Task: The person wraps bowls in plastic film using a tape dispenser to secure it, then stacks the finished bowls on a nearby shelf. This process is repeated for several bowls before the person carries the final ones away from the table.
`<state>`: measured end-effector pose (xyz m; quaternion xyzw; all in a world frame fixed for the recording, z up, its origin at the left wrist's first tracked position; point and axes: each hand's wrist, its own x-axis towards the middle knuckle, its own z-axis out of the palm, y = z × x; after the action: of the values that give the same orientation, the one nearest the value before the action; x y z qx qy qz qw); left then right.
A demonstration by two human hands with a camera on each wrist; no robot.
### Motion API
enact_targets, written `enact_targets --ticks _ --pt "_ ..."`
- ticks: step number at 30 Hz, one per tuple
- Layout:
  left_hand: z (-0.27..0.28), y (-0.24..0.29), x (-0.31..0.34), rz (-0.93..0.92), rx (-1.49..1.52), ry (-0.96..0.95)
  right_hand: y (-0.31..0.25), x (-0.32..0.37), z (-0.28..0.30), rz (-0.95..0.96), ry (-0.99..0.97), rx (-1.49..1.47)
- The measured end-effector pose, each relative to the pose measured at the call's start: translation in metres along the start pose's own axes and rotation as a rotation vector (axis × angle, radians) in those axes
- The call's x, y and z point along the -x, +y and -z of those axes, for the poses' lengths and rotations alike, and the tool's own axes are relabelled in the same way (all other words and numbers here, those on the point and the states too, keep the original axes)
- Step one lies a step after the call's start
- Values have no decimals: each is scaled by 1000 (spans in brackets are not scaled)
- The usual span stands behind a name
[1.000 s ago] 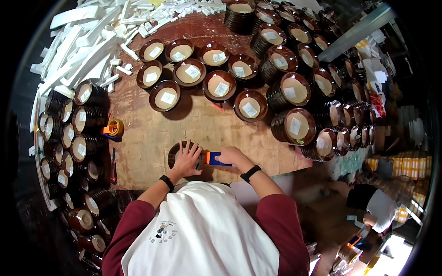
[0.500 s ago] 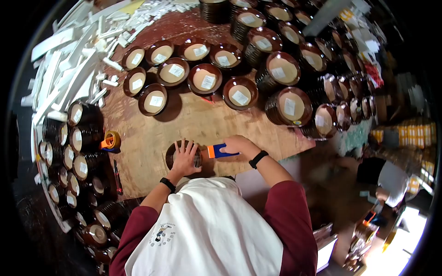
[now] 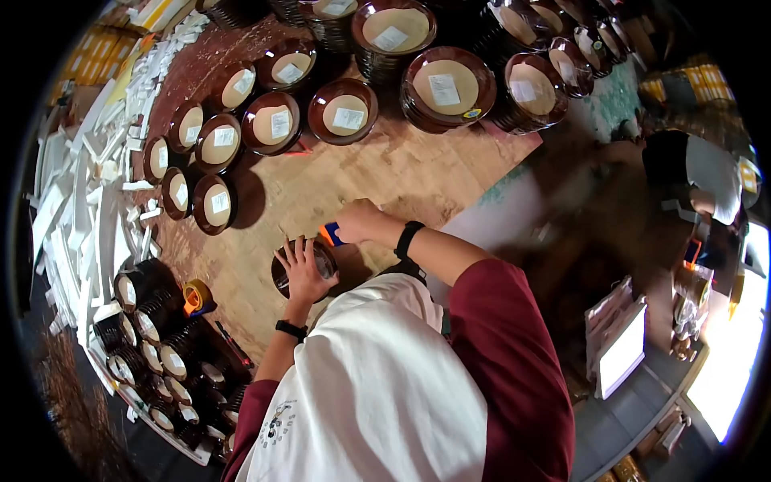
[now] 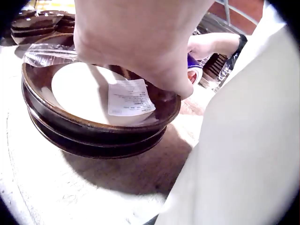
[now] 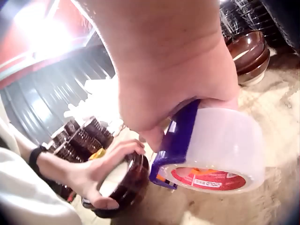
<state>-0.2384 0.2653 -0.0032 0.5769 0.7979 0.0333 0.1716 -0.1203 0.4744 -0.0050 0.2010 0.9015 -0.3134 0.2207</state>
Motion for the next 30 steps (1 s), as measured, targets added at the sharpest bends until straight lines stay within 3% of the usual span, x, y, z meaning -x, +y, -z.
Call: enact_targets --ticks 5,9,11,17,21,24,28,30 --pt "20 19 -1 26 -26 13 -1 43 53 -213 60 -99" --pt "16 8 -9 -416 3 -116 11 101 86 -415 146 -200" --pt "9 4 -22 -483 -66 -198 16 132 94 -493 179 -294" --pt "-42 -4 -43 -613 -425 -304 17 211 92 -498 326 -729" --pt "-29 25 -59 -457 -539 -612 17 243 70 -314 430 -1032" --pt "-9 32 -64 -308 -341 -651 9 259 66 -188 473 -1194" --pt "27 7 -73 38 171 -363 6 270 61 -48 428 -1262" --pt "25 -43 -74 182 266 -516 2 272 58 -13 412 -1267"
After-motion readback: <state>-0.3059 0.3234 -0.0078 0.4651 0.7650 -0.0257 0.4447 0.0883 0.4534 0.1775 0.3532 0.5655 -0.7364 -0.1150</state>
